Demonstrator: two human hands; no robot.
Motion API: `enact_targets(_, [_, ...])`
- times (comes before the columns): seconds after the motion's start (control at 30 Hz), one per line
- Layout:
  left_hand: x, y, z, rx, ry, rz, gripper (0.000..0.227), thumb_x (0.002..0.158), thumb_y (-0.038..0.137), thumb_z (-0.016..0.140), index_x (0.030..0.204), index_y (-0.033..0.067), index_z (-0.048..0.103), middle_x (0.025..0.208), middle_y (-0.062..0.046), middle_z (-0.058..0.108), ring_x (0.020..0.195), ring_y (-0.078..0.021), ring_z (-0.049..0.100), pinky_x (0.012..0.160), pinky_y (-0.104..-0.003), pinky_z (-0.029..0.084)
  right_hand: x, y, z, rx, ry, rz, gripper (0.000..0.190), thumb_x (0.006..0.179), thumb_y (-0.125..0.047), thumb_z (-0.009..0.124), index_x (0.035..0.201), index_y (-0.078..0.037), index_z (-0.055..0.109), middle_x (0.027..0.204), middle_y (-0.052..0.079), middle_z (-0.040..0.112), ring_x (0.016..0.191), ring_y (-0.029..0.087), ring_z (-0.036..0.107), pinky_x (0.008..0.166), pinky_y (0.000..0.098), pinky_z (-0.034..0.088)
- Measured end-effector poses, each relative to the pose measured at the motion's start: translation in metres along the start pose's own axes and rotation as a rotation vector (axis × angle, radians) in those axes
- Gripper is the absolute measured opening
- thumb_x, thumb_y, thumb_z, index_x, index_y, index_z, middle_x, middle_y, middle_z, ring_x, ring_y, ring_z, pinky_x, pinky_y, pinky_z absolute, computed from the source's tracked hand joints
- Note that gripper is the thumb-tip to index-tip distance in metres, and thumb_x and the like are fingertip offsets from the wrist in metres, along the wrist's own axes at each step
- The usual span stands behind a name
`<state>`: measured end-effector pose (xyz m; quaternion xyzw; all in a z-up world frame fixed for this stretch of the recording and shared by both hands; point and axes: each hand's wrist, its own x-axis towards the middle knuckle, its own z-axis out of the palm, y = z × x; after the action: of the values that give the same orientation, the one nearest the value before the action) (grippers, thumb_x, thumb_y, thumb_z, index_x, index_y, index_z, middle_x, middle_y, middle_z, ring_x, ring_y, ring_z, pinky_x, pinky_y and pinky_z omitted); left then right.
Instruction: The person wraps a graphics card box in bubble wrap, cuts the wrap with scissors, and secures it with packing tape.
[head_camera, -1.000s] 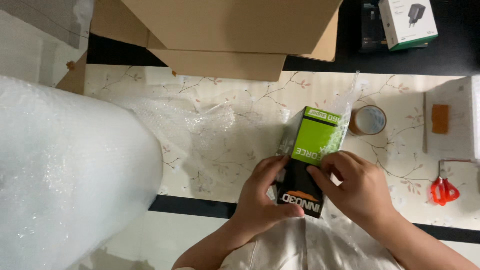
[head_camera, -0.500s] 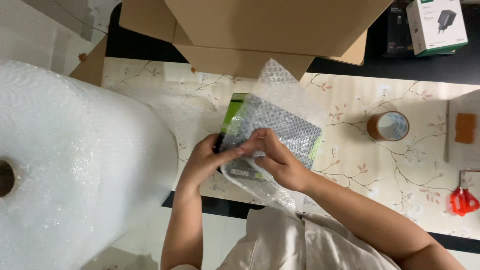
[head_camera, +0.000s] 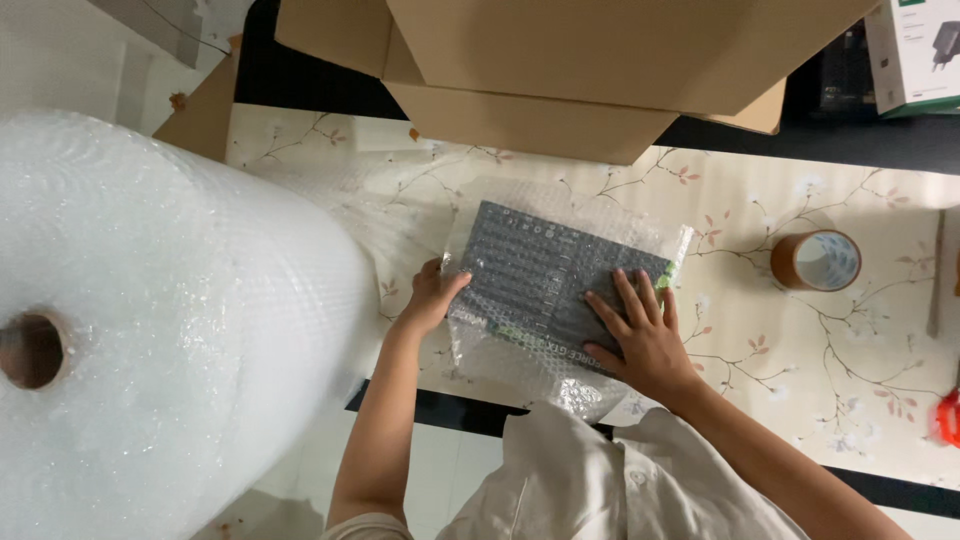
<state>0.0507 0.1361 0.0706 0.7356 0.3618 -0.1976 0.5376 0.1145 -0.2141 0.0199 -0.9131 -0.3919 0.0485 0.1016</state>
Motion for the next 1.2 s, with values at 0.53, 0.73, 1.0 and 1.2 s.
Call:
enact_targets(0.53, [0.016, -0.02, -0.02, -0.231, 0.088, 0.212, 0.067, 0.092, 0.038, 0.079, 0.145, 0.0003, 0.062, 0.144, -0.026, 0.065, 0.137, -0.0356, 0.059, 0.116, -0.047, 0.045, -0.027, 0.025, 0.003, 1.154, 0.261, 0.584, 0.064, 0.107, -0.008, 0.055, 0.162, -0.004, 0.023, 0.134, 0.022, 0.045, 0.111, 0.032, 0.057, 0.088, 0.0441, 0.054])
enact_targets(0.73, [0.033, -0.039, -0.024, -0.194, 0.177, 0.03, 0.086, 0.097, 0.044, 0.074, 0.168, 0.0168, 0.035, 0.146, -0.023, 0.063, 0.139, -0.0391, 0.058, 0.114, -0.055, 0.046, 0.006, -0.022, -0.057, 1.087, 0.504, 0.331, 0.049, 0.101, -0.015, 0.062, 0.143, 0.0, 0.042, 0.136, 0.016, 0.046, 0.137, 0.032, 0.047, 0.122, 0.0511, 0.032])
enact_targets(1.0, [0.052, -0.073, -0.014, 0.057, 0.577, 0.422, 0.016, 0.108, 0.03, 0.069, 0.115, 0.0182, 0.077, 0.101, -0.004, 0.077, 0.095, -0.0215, 0.074, 0.087, -0.037, 0.06, 0.066, -0.056, -0.12, 0.855, 0.48, -0.251, 0.055, 0.097, -0.03, 0.062, 0.142, 0.001, 0.061, 0.147, 0.023, 0.052, 0.15, 0.048, 0.036, 0.124, 0.0605, 0.026])
enact_targets(1.2, [0.177, -0.211, -0.02, 0.05, 0.172, 0.554, 0.074, 0.118, 0.05, 0.02, 0.154, -0.0045, 0.054, 0.137, -0.04, 0.061, 0.127, -0.0574, 0.056, 0.108, -0.062, 0.046, 0.108, -0.081, -0.131, 0.603, 0.444, -0.396, 0.057, 0.098, -0.044, 0.064, 0.144, -0.011, 0.064, 0.154, 0.018, 0.055, 0.146, 0.051, 0.041, 0.121, 0.0616, 0.03])
